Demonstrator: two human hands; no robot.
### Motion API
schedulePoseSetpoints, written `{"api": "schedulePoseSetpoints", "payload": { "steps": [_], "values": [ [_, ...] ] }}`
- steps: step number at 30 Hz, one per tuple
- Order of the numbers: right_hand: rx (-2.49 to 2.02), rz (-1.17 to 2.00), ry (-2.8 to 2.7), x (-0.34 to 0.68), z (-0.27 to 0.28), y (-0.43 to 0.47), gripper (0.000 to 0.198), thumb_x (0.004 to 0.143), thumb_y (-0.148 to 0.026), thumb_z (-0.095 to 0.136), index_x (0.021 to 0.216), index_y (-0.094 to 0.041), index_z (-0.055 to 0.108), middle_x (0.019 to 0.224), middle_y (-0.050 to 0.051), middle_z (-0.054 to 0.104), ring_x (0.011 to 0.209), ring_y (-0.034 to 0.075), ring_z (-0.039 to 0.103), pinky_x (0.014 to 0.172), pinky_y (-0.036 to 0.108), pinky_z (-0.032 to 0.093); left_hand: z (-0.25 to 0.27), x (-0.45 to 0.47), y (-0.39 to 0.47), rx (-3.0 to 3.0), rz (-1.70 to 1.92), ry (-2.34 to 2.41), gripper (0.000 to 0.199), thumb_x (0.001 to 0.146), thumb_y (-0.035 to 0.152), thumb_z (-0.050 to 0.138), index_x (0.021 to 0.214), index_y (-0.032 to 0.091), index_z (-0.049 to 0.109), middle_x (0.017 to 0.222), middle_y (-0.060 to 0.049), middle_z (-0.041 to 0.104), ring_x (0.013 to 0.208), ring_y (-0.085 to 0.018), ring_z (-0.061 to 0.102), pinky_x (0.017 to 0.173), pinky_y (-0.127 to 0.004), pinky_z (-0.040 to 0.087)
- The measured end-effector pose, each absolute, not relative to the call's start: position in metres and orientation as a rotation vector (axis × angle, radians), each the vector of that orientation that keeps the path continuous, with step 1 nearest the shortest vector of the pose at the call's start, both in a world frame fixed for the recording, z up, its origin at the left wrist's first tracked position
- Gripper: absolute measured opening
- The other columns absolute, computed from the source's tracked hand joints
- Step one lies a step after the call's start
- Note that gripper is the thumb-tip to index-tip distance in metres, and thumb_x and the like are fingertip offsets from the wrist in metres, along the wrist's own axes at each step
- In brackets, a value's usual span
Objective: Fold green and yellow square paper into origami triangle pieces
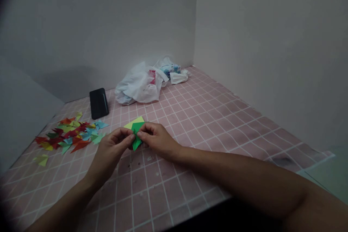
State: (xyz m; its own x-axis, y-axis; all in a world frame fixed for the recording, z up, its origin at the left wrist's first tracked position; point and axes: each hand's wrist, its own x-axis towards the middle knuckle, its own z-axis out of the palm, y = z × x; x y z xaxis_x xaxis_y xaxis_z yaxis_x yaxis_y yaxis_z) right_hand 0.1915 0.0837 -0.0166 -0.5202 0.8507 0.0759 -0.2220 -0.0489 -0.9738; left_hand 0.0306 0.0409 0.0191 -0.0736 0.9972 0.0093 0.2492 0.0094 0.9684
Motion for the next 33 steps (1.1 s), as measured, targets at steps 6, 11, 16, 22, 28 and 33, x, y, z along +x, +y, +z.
{"api": "schedulePoseSetpoints", "payload": {
  "steps": [6, 11, 16, 22, 28, 33],
  "values": [
    [-0.735, 1.669, -1.451, 0.1923, -0.0137, 0.0844, 0.019, 0.084, -0.032, 0.065, 0.075, -0.017, 0.057, 0.066, -0.003, 0.054, 0.061, 0.01, 0.047, 0.057, 0.024, 0.037, 0.0189, 0.0318, 0.0401, 1.331, 1.136, 1.419, 0.016, 0.077, 0.031, 0.071, 0.075, 0.016, 0.066, 0.067, 0.001, 0.063, 0.061, -0.012, 0.057, 0.06, -0.023, 0.045],
    [-0.755, 1.628, -1.47, 0.1919, -0.0122, 0.0847, 0.016, 0.082, -0.03, 0.064, 0.074, -0.017, 0.058, 0.066, -0.003, 0.054, 0.061, 0.01, 0.047, 0.057, 0.024, 0.037, 0.0187, 0.0328, 0.04, 1.301, 1.144, 1.418, 0.016, 0.077, 0.031, 0.072, 0.074, 0.016, 0.066, 0.066, 0.001, 0.064, 0.06, -0.012, 0.058, 0.059, -0.024, 0.046],
    [-0.782, 1.617, -1.459, 0.1909, -0.0123, 0.0846, 0.015, 0.081, -0.028, 0.064, 0.073, -0.018, 0.057, 0.065, -0.004, 0.053, 0.06, 0.01, 0.048, 0.056, 0.023, 0.039, 0.0184, 0.0328, 0.0394, 1.281, 1.149, 1.408, 0.016, 0.076, 0.031, 0.072, 0.073, 0.017, 0.066, 0.065, 0.001, 0.065, 0.06, -0.012, 0.059, 0.059, -0.024, 0.047],
    [-0.783, 1.513, -1.513, 0.1899, -0.0154, 0.0846, 0.014, 0.08, -0.027, 0.062, 0.071, -0.018, 0.055, 0.067, -0.003, 0.053, 0.063, 0.011, 0.048, 0.058, 0.024, 0.04, 0.015, 0.033, 0.0384, 1.293, 1.156, 1.396, 0.013, 0.077, 0.029, 0.072, 0.075, 0.017, 0.067, 0.066, 0.002, 0.065, 0.06, -0.011, 0.059, 0.058, -0.023, 0.046],
    [-0.812, 1.433, -1.571, 0.1909, -0.0163, 0.0848, 0.016, 0.08, -0.026, 0.061, 0.068, -0.019, 0.053, 0.065, -0.002, 0.054, 0.062, 0.012, 0.049, 0.057, 0.025, 0.04, 0.0121, 0.0342, 0.0397, 1.307, 1.148, 1.409, 0.015, 0.077, 0.031, 0.071, 0.074, 0.017, 0.065, 0.066, 0.002, 0.063, 0.06, -0.011, 0.056, 0.057, -0.023, 0.044],
    [-0.789, 1.481, -1.619, 0.1931, -0.0108, 0.084, 0.015, 0.081, -0.027, 0.058, 0.069, -0.018, 0.056, 0.064, -0.001, 0.053, 0.061, 0.012, 0.048, 0.056, 0.025, 0.039, 0.0124, 0.0323, 0.0412, 1.374, 1.133, 1.458, 0.014, 0.075, 0.03, 0.07, 0.072, 0.017, 0.065, 0.067, 0.001, 0.062, 0.061, -0.012, 0.055, 0.058, -0.023, 0.042]
  ]
}}
